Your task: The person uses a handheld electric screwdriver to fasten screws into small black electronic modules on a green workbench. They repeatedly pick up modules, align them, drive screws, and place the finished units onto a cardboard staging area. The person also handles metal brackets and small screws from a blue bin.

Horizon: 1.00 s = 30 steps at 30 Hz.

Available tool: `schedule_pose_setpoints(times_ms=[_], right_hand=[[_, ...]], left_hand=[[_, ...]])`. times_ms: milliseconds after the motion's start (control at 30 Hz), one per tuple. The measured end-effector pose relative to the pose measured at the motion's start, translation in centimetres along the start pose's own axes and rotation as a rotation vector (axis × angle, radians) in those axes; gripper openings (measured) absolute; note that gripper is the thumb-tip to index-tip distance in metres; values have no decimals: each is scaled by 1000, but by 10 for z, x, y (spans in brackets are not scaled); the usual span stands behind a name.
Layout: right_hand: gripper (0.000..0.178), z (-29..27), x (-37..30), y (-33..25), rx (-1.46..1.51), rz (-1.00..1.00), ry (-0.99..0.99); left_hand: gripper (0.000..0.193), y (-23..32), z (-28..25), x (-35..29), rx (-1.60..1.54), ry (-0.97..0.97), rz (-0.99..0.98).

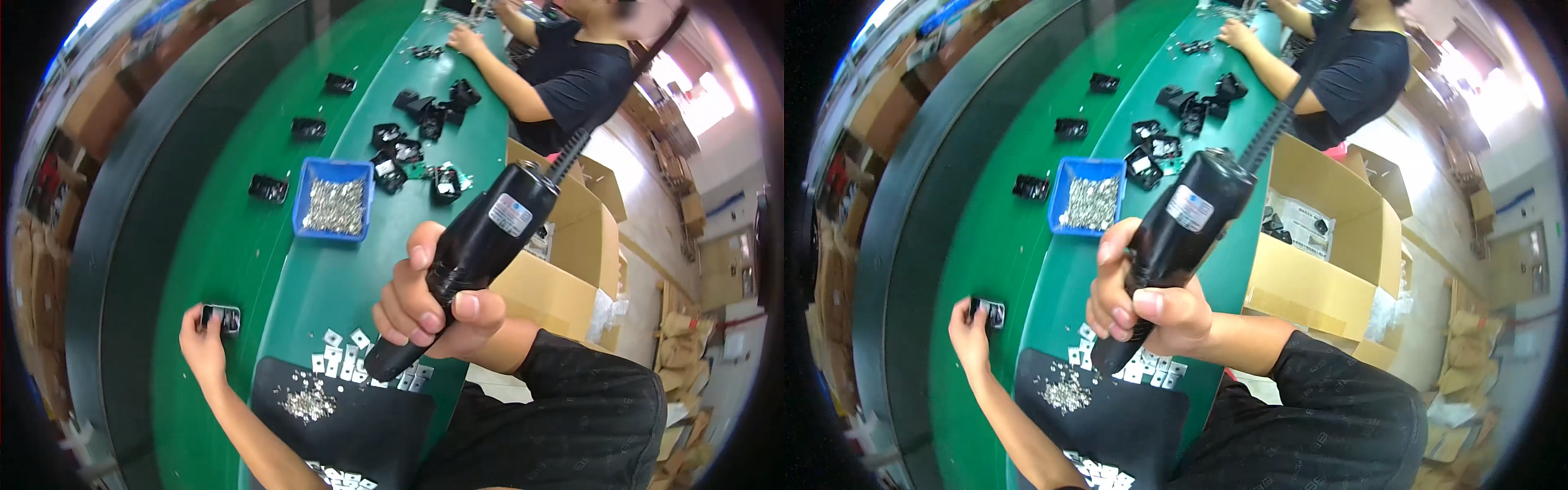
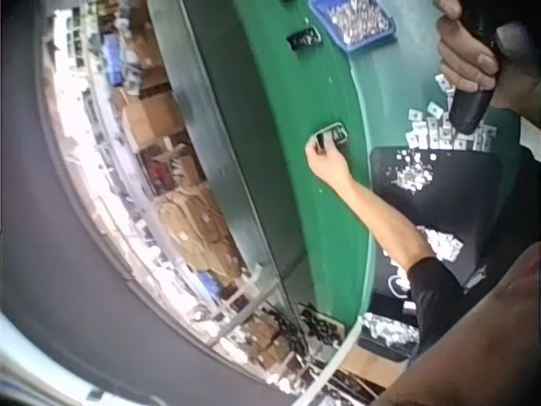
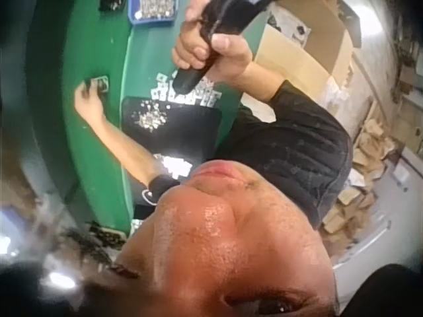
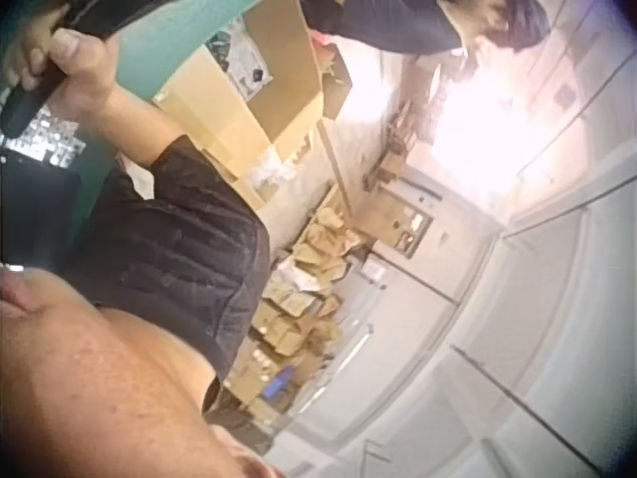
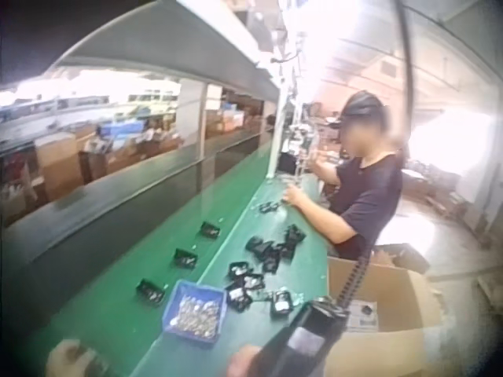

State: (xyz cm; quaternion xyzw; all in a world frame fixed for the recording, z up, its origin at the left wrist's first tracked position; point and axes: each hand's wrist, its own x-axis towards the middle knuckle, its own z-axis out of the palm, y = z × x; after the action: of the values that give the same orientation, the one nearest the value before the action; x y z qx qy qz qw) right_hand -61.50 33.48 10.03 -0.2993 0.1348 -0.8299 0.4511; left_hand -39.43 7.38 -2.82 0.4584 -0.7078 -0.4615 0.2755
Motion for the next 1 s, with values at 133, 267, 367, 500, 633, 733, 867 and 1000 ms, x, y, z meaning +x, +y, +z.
schedule_pose_setpoints(times_ms=[133, 267, 367, 500, 633, 733, 867, 1000], right_hand=[[47, 15, -5, -13, 36, -59, 24], [43, 22, -20, -13, 55, 7, -14], [41, 27, -30, 0, 117, 42, 39], [37, 37, -41, 11, 184, 120, 91], [39, 52, -53, 28, 99, 174, 97], [44, 59, -65, 30, 35, 131, 88], [43, 54, -79, 42, 40, 174, -63], [41, 53, -86, 45, 155, 265, -181]], left_hand=[[23, 60, -19, -86, 395, 157, 324], [27, 60, -35, -195, 350, 84, 142], [28, 58, -27, -251, 419, 7, -37], [32, 54, -3, -271, 595, 70, -44], [37, 46, 0, -276, 592, 246, 213], [45, 71, 2, -292, 499, 227, 283], [51, 76, 3, -320, 392, 123, 292], [56, 76, 13, -334, 159, 57, 278]])
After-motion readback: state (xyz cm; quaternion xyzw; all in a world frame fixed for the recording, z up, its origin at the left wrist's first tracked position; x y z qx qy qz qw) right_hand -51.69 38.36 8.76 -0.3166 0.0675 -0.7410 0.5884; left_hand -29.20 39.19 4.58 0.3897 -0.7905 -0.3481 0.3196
